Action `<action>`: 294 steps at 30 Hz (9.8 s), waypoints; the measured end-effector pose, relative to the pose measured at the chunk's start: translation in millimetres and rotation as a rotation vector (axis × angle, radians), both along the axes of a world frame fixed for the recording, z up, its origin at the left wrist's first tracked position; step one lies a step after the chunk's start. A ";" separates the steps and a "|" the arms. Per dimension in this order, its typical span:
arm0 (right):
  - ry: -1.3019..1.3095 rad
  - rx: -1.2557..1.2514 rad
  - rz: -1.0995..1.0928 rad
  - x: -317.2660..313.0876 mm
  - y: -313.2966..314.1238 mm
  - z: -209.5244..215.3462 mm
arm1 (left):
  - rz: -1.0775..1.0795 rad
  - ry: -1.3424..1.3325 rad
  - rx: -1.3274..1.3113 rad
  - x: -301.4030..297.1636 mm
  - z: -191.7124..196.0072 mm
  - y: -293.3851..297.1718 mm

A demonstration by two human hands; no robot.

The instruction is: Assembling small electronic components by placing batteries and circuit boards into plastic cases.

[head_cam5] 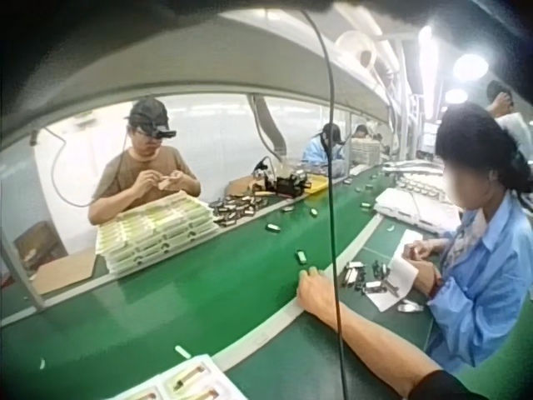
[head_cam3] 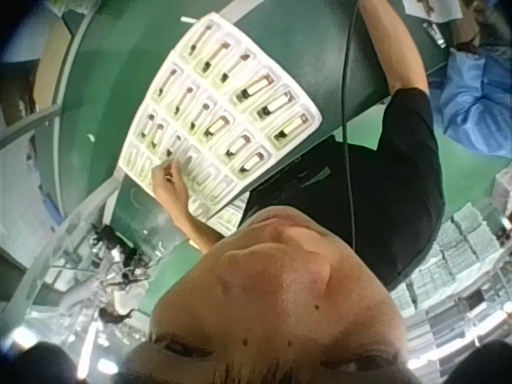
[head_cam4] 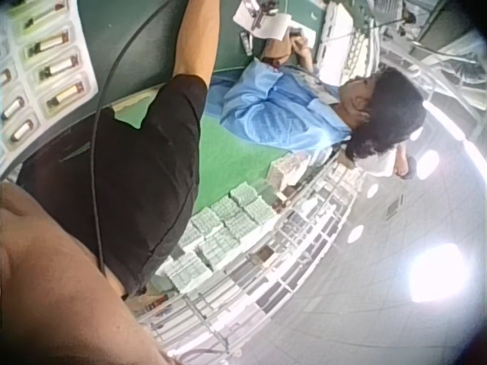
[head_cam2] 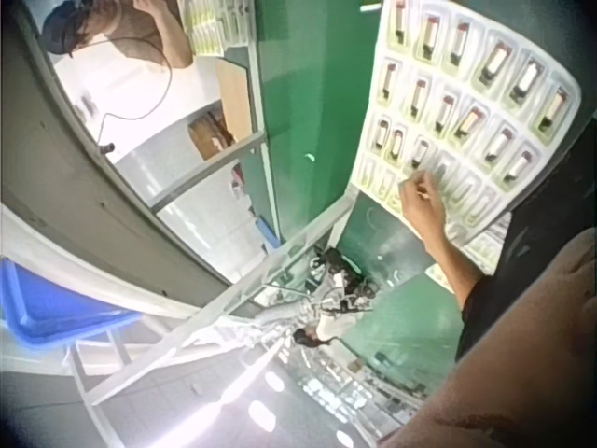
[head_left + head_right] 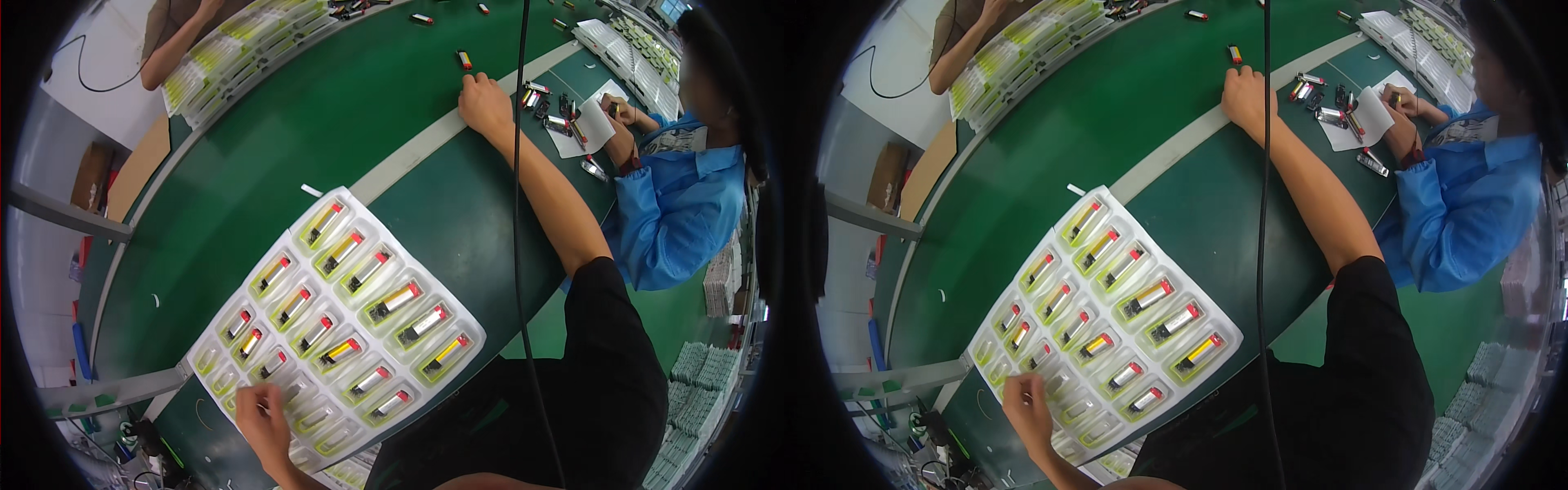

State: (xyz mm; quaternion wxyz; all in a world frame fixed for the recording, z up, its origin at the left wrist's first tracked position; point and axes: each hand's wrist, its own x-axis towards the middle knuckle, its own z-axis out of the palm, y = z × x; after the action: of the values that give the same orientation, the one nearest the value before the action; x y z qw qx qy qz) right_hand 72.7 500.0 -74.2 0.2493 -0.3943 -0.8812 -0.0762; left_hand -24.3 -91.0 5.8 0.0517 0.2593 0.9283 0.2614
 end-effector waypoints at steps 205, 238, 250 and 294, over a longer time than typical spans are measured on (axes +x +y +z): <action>0.246 0.195 -0.024 -159.6 111.7 -17.7 | 0.319 -0.052 0.027 33.1 -10.4 -17.6; 0.339 -1.510 1.325 -47.4 -264.5 92.8 | 0.189 -0.842 1.331 14.9 25.2 16.6; 0.276 -1.042 1.391 -42.5 -309.2 118.1 | -0.125 -0.803 1.225 4.2 30.3 65.1; 0.305 -0.954 1.198 -48.9 -318.6 96.7 | 0.060 -0.474 0.879 5.6 19.5 82.6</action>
State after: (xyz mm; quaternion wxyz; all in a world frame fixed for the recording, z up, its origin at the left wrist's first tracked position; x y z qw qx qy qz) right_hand 23.8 181.5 22.5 0.1698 0.0782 -0.8374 0.5136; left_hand -18.7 -8.4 25.3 0.1394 0.1633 0.7000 0.6811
